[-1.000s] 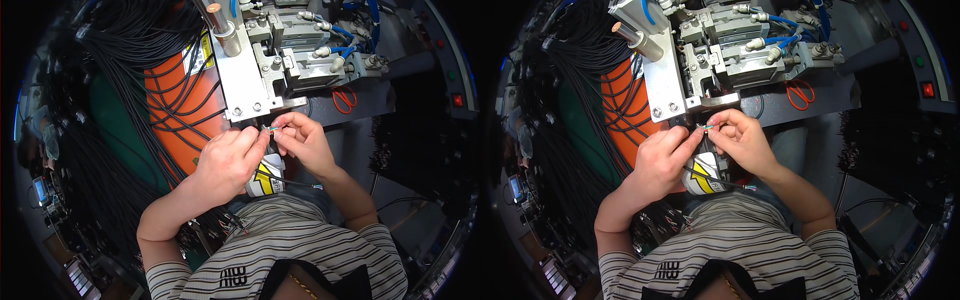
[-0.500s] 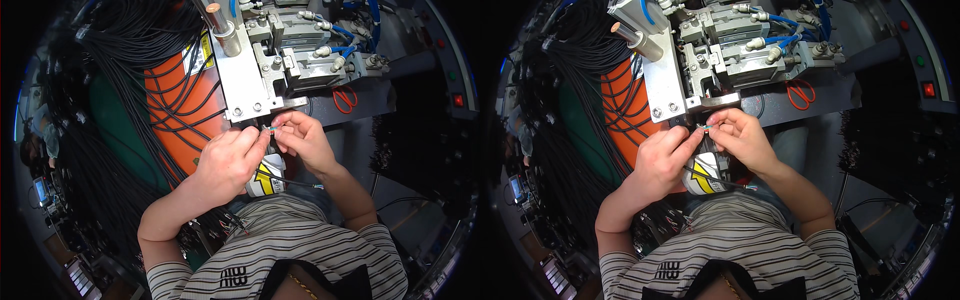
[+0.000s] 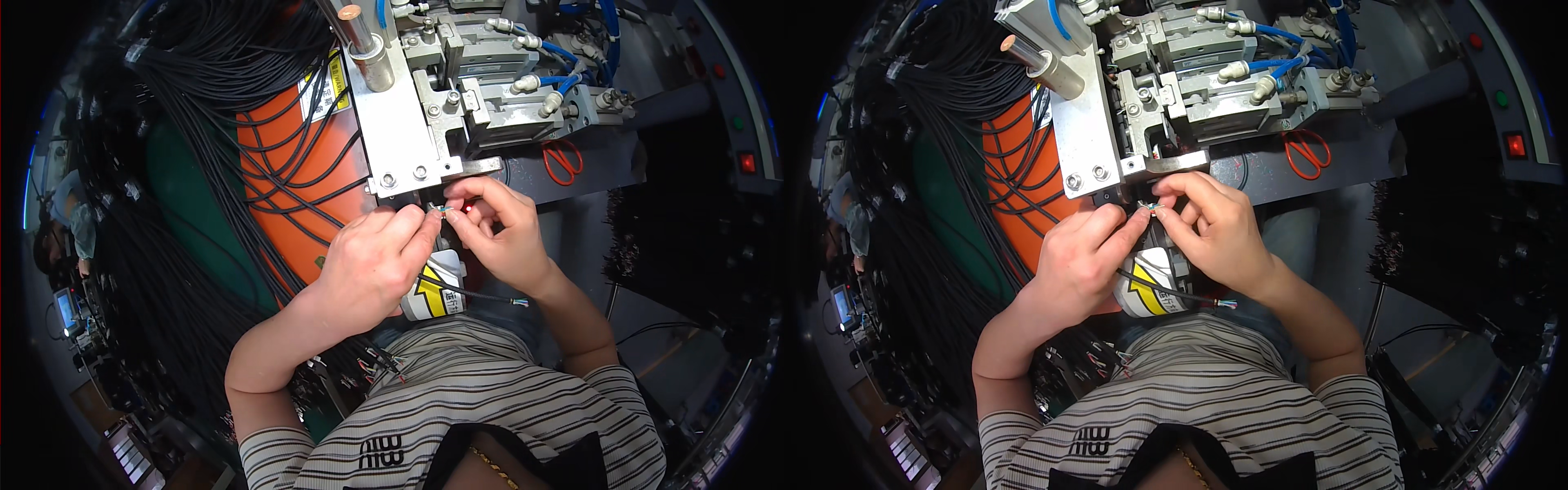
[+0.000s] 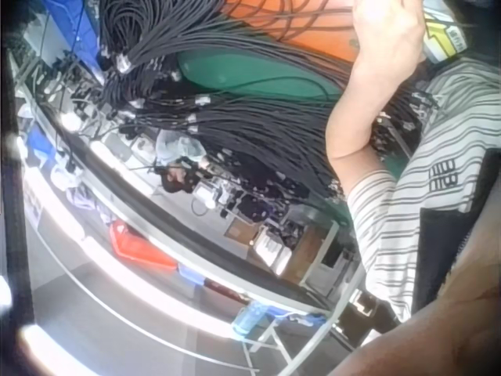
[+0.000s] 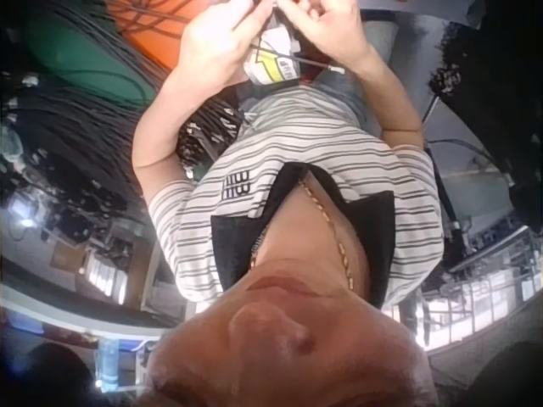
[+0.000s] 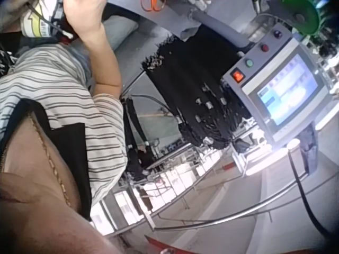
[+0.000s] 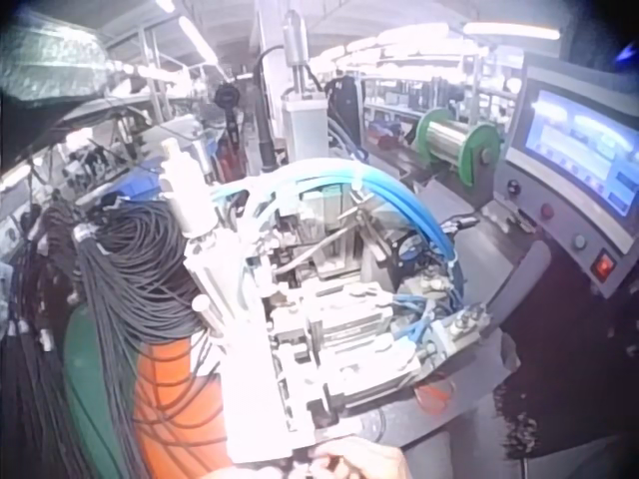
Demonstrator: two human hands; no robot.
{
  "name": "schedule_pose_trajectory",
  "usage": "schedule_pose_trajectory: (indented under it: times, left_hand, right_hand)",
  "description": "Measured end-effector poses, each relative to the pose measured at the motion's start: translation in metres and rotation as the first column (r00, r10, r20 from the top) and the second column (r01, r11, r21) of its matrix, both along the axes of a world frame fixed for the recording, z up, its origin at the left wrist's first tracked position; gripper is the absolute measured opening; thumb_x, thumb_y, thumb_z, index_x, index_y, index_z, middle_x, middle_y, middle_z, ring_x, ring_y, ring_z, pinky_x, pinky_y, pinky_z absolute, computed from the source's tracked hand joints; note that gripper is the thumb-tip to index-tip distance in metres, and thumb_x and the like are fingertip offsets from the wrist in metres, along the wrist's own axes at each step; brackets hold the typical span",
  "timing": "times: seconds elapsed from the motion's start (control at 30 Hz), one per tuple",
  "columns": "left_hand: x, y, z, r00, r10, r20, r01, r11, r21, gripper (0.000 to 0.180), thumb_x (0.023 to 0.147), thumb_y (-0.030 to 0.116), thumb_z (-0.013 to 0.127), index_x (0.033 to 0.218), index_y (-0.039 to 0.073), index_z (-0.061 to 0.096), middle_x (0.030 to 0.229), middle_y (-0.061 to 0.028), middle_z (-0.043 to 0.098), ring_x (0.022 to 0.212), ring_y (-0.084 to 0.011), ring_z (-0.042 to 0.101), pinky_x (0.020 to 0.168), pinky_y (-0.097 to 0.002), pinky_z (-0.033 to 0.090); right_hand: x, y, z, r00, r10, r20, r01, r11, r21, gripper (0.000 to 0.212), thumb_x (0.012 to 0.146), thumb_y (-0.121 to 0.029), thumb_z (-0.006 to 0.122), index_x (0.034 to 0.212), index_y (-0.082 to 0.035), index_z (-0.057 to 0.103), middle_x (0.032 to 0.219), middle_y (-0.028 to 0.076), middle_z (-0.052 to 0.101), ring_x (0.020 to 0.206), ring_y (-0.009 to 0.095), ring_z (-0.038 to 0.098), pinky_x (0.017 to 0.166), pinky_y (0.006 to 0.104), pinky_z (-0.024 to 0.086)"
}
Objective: The person organizes and inserts individual wires from a large wiring harness into an assembly machine or connector jig by hand.
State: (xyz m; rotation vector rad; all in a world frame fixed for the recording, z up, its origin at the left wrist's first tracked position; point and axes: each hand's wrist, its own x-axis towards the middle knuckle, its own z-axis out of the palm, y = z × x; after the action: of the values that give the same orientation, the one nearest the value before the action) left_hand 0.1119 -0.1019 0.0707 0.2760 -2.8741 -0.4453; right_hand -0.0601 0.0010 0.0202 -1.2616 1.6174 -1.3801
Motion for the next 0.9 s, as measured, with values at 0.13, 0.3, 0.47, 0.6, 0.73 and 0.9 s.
schedule_pose_trajectory:
  times: [0.13, 0.3, 0.47, 0.6, 0.73, 0.9]
  left_hand:
    - [-0.001, 0.000, -0.001, 1.000, 0.002, -0.013, -0.003, 1.000, -0.005, 0.040, 0.075, 0.009, 0.062, 0.113, -0.004, 0.062, 0.089, -0.0071, 0.054, 0.077, -0.0205, 0.057, 0.066, -0.0331, 0.049]
    - [0.000, 0.000, -0.002, 1.000, 0.003, -0.029, -0.004, 1.000, -0.011, 0.039, 0.074, 0.009, 0.062, 0.111, -0.004, 0.062, 0.089, -0.0072, 0.053, 0.077, -0.0206, 0.057, 0.066, -0.0330, 0.049]
    - [-0.001, 0.000, -0.002, 0.997, 0.011, -0.083, -0.010, 1.000, 0.020, 0.044, 0.068, 0.005, 0.065, 0.111, -0.002, 0.065, 0.086, -0.0082, 0.055, 0.070, -0.0236, 0.058, 0.060, -0.0346, 0.048]
    - [0.000, 0.002, -0.002, 0.998, 0.006, -0.068, -0.006, 1.000, -0.007, 0.044, 0.070, 0.006, 0.064, 0.113, -0.003, 0.065, 0.087, -0.0086, 0.055, 0.072, -0.0236, 0.058, 0.060, -0.0350, 0.049]
    - [-0.001, 0.006, -0.003, 0.999, 0.023, -0.042, -0.026, 0.997, -0.068, 0.043, 0.072, 0.006, 0.063, 0.115, -0.002, 0.064, 0.086, -0.0085, 0.054, 0.073, -0.0231, 0.058, 0.061, -0.0347, 0.048]
    - [-0.003, 0.005, 0.000, 0.999, 0.029, -0.022, -0.031, 0.995, -0.096, 0.041, 0.074, 0.007, 0.063, 0.114, -0.001, 0.064, 0.087, -0.0078, 0.054, 0.075, -0.0222, 0.057, 0.063, -0.0341, 0.048]
  right_hand:
    - [-0.004, -0.005, 0.005, 0.938, -0.005, -0.348, -0.061, 0.982, -0.179, 0.016, 0.079, 0.006, 0.070, 0.095, 0.003, 0.066, 0.087, 0.009, 0.066, 0.060, 0.011, 0.062, 0.051, 0.0219, 0.045]
    - [-0.006, -0.005, 0.008, 0.867, -0.029, -0.497, -0.114, 0.960, -0.256, 0.017, 0.076, 0.005, 0.072, 0.091, 0.002, 0.067, 0.085, 0.013, 0.067, 0.066, 0.024, 0.067, 0.056, 0.0294, 0.053]
    - [-0.006, -0.009, 0.003, 0.854, -0.053, -0.518, -0.121, 0.948, -0.295, 0.017, 0.075, 0.004, 0.073, 0.091, 0.001, 0.067, 0.083, 0.012, 0.067, 0.066, 0.024, 0.068, 0.055, 0.0298, 0.054]
    - [-0.003, -0.009, 0.014, 0.835, -0.029, -0.549, -0.100, 0.974, -0.203, 0.015, 0.077, 0.002, 0.072, 0.090, 0.000, 0.066, 0.082, 0.011, 0.067, 0.063, 0.025, 0.066, 0.054, 0.0311, 0.052]
    - [-0.007, -0.010, 0.031, 0.713, 0.106, -0.693, -0.148, 0.989, 0.000, 0.011, 0.079, -0.001, 0.071, 0.089, -0.001, 0.066, 0.081, 0.010, 0.066, 0.060, 0.025, 0.064, 0.052, 0.0320, 0.050]
    - [-0.012, -0.010, 0.017, 0.873, 0.083, -0.481, -0.108, 0.994, -0.024, 0.007, 0.083, -0.003, 0.068, 0.088, 0.001, 0.065, 0.076, 0.007, 0.066, 0.054, 0.015, 0.062, 0.048, 0.0280, 0.046]
